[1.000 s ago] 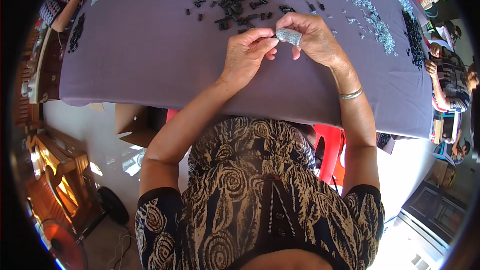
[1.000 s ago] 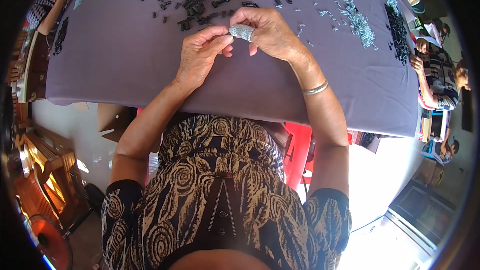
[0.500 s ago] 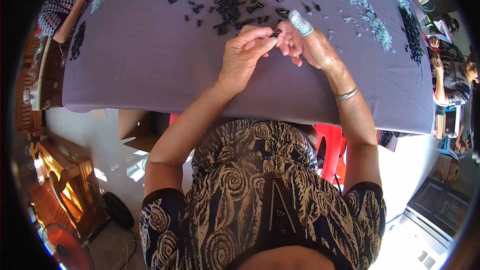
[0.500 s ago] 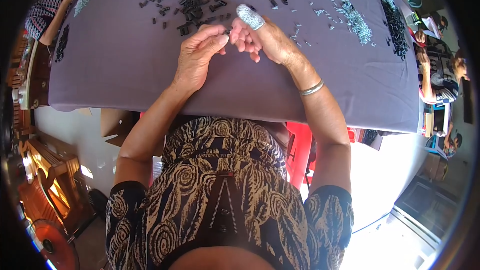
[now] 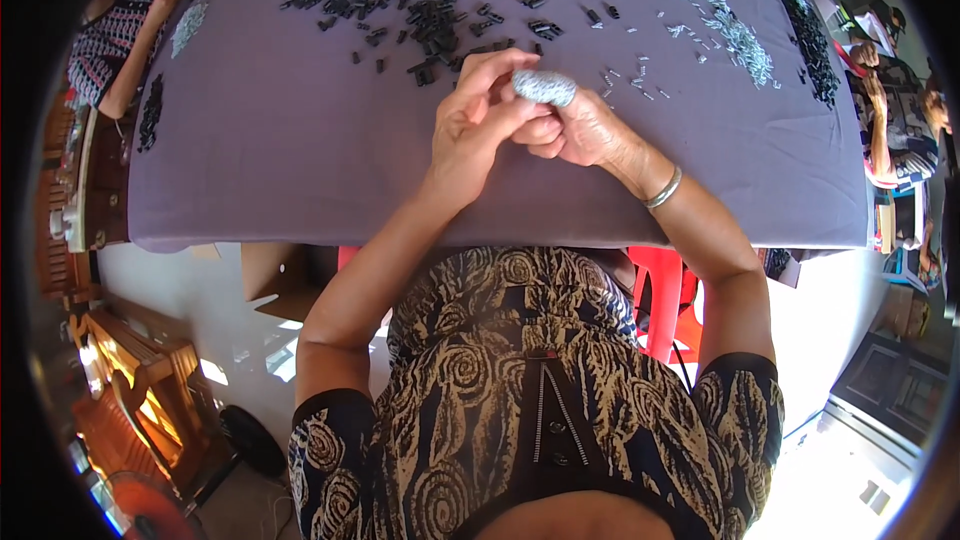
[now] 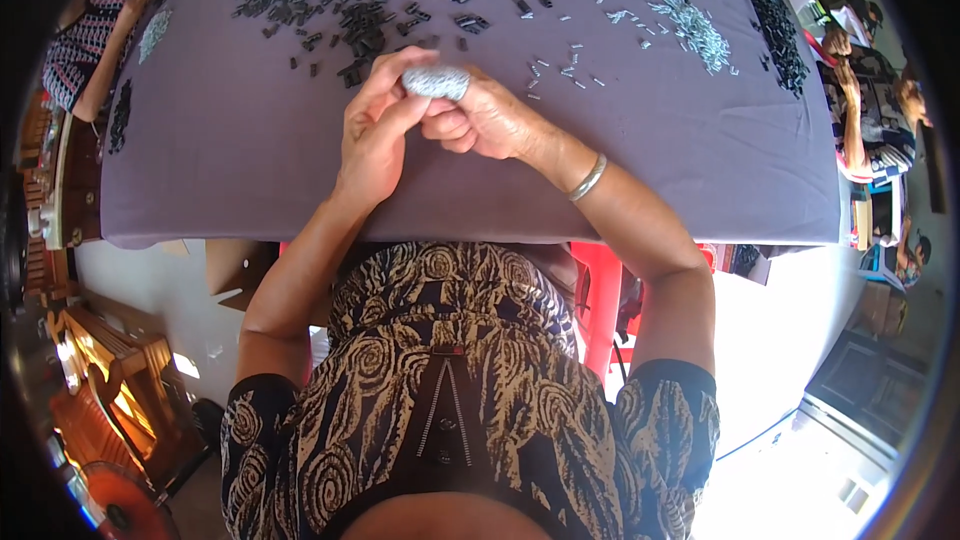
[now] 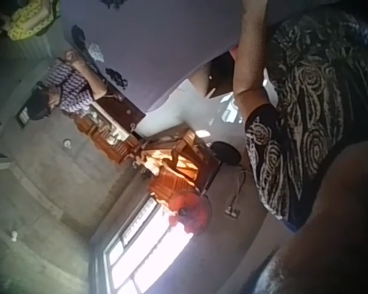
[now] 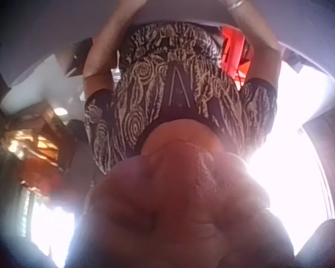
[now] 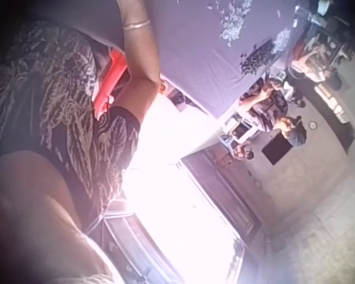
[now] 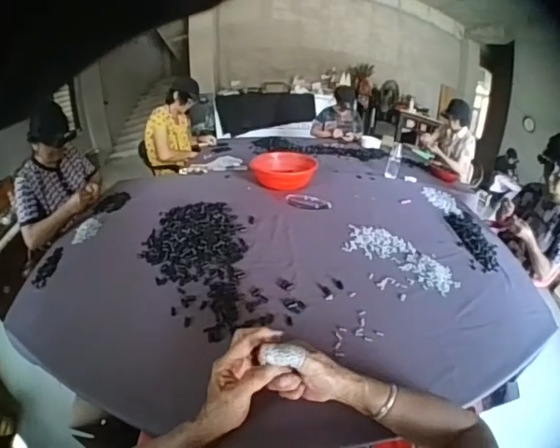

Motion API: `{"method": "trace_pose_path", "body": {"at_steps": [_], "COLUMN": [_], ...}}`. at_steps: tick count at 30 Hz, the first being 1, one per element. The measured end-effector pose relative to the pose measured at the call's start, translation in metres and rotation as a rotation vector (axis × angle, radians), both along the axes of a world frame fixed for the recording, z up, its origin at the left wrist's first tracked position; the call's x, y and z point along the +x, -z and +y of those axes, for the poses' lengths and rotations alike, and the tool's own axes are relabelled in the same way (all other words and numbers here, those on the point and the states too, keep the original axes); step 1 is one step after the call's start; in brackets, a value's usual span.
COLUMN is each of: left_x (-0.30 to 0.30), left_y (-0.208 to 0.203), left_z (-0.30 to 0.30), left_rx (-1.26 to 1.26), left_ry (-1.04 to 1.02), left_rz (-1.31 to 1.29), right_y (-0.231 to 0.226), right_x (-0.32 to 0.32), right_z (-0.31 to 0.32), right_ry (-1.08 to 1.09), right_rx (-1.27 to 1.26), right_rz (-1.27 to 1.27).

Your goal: Assembling small black plastic components into mesh filter cylinders by hand.

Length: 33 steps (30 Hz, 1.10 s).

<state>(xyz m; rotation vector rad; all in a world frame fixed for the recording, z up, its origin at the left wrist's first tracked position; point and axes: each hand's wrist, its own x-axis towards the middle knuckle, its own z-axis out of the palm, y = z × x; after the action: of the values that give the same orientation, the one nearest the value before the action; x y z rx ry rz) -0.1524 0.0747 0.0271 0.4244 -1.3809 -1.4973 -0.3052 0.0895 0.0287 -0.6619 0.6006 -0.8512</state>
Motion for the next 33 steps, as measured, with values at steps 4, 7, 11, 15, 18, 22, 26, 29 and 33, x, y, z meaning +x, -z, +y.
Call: {"method": "trace_pose_path", "body": {"at_steps": [4,7,11,15,18,22,26,29,33], "left_x": [0.004,-0.003,-0.007,-0.005,-0.004,-0.002,0.002,0.005,0.015], "left_y": [-0.006,0.005,0.007,0.006,0.002,0.004,0.003,0.005,0.001], "left_z": [0.011,0.018,0.027,0.025,0.020,0.013,0.005,-0.002,-0.014], "left_rx": [0.055,0.030,0.282,0.308,0.424,0.247,0.089,0.042,-0.099], "left_ry": [0.104,0.034,-0.087,-0.074,-0.009,-0.011,-0.043,-0.036,-0.145], "left_rz": [0.067,0.063,0.102,0.112,0.120,0.069,0.006,-0.073,-0.194], "right_y": [-0.007,0.006,0.017,0.013,0.022,0.011,-0.008,-0.012,-0.025], "right_x": [0.020,0.024,0.027,0.038,0.035,0.026,0.023,0.016,0.000], "right_z": [0.011,0.017,0.018,0.021,0.015,0.011,0.011,0.006,-0.004], "right_ry": [0.020,-0.047,-0.039,0.083,0.079,-0.034,0.051,-0.004,0.236], "right_rx": [-0.001,-0.062,0.039,0.082,0.112,0.042,0.003,0.022,-0.123], "right_rz": [0.009,-0.122,-0.159,-0.214,-0.243,-0.204,-0.146,-0.001,0.588]}}
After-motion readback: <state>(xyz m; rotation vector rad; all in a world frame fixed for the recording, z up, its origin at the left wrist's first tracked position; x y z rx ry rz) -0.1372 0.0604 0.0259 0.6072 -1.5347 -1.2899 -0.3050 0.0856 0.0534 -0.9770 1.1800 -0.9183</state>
